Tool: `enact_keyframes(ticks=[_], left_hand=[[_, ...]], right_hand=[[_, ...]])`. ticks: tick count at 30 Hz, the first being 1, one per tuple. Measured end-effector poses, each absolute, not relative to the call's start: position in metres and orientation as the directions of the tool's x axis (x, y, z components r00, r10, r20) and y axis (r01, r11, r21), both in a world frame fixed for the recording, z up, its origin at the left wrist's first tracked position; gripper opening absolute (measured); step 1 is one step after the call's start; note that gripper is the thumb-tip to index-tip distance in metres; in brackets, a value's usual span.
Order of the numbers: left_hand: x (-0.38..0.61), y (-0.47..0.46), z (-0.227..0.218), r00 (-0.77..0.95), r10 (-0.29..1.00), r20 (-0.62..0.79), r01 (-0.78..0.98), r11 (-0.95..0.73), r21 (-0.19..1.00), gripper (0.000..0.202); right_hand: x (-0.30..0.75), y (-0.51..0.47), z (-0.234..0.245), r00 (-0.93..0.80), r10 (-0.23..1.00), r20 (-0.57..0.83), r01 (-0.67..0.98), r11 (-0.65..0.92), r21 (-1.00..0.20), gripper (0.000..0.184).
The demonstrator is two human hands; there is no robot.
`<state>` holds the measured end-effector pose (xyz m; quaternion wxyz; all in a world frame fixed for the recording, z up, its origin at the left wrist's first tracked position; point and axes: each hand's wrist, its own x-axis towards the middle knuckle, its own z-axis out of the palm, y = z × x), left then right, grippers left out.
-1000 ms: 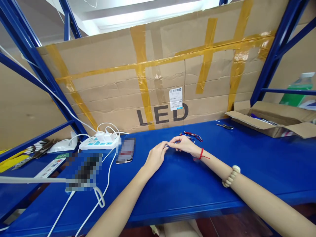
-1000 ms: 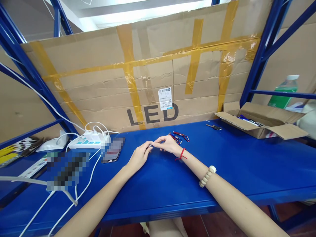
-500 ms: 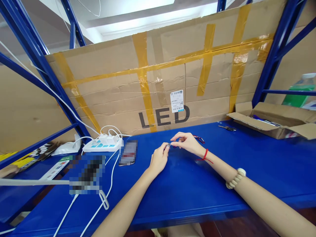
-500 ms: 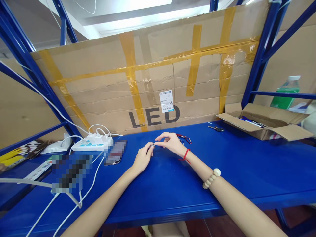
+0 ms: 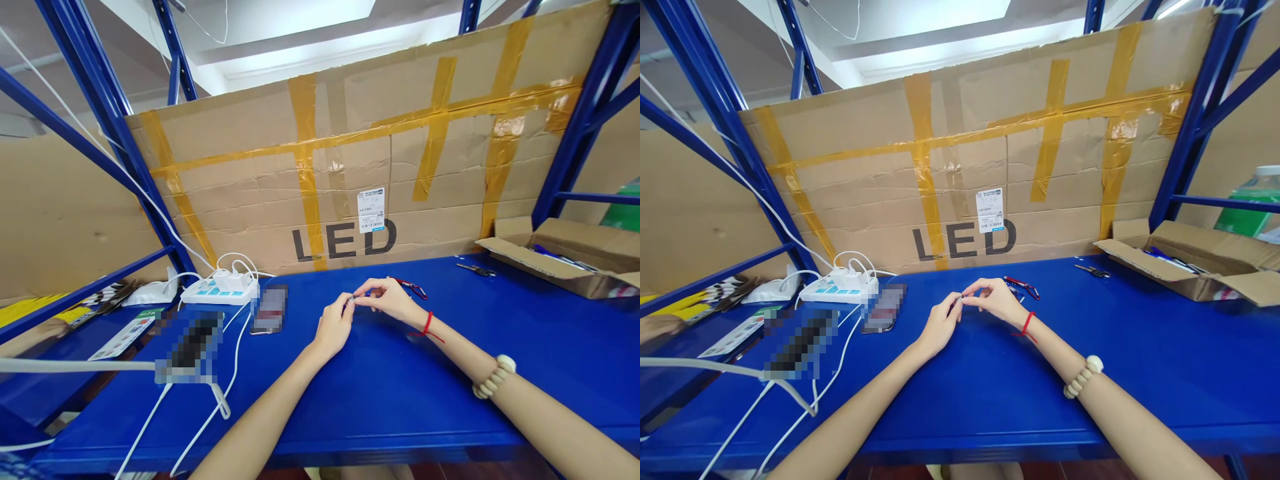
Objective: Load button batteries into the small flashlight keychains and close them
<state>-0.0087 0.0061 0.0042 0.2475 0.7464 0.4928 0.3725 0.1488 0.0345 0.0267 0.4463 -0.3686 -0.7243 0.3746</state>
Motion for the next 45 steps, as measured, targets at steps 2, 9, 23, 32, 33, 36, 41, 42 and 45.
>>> enact_keyframes(ticks=[2, 9, 23, 32, 33, 36, 41, 42, 45], left_hand=[[-0.009, 0.006, 0.003, 0.239, 0.919, 0.312, 0.549, -0.394, 0.737, 0.028], [-0.007, 0.008, 0.001, 0.234, 0.920, 0.315, 0.517, -0.392, 0.761, 0.029], [-0.008, 0.007, 0.003, 0.222, 0.919, 0.324, 0.453, -0.392, 0.801, 0.025], [-0.005, 0.013, 0.000, 0.176, 0.953, 0.247, 0.226, -0.283, 0.932, 0.024], [-0.005, 0.013, 0.000, 0.171, 0.959, 0.224, 0.207, -0.258, 0.944, 0.024], [-0.003, 0.012, 0.003, 0.169, 0.969, 0.178, 0.162, -0.205, 0.965, 0.023], [0.000, 0.008, 0.006, 0.174, 0.973, 0.150, 0.132, -0.173, 0.976, 0.021], [0.001, 0.007, 0.006, 0.178, 0.973, 0.147, 0.129, -0.171, 0.977, 0.021], [0.002, 0.007, 0.006, 0.191, 0.971, 0.146, 0.117, -0.170, 0.978, 0.023]], right_hand=[[0.148, 0.034, 0.026, -0.319, 0.884, 0.343, 0.184, 0.412, -0.892, 0.032], [0.146, 0.036, 0.021, -0.301, 0.901, 0.312, 0.162, 0.371, -0.914, 0.035], [0.138, 0.028, 0.022, -0.276, 0.947, 0.161, 0.083, 0.191, -0.978, 0.037], [0.138, 0.031, 0.033, -0.173, 0.985, 0.000, -0.423, -0.074, -0.903, 0.027], [0.138, 0.030, 0.034, -0.199, 0.980, -0.009, -0.463, -0.102, -0.880, 0.029], [0.138, 0.028, 0.036, -0.276, 0.961, 0.017, -0.539, -0.140, -0.830, 0.043], [0.136, 0.023, 0.038, -0.327, 0.941, 0.088, -0.618, -0.142, -0.773, 0.054], [0.135, 0.021, 0.039, -0.343, 0.935, 0.093, -0.622, -0.152, -0.768, 0.053], [0.135, 0.016, 0.042, -0.409, 0.907, 0.104, -0.622, -0.194, -0.758, 0.051]])
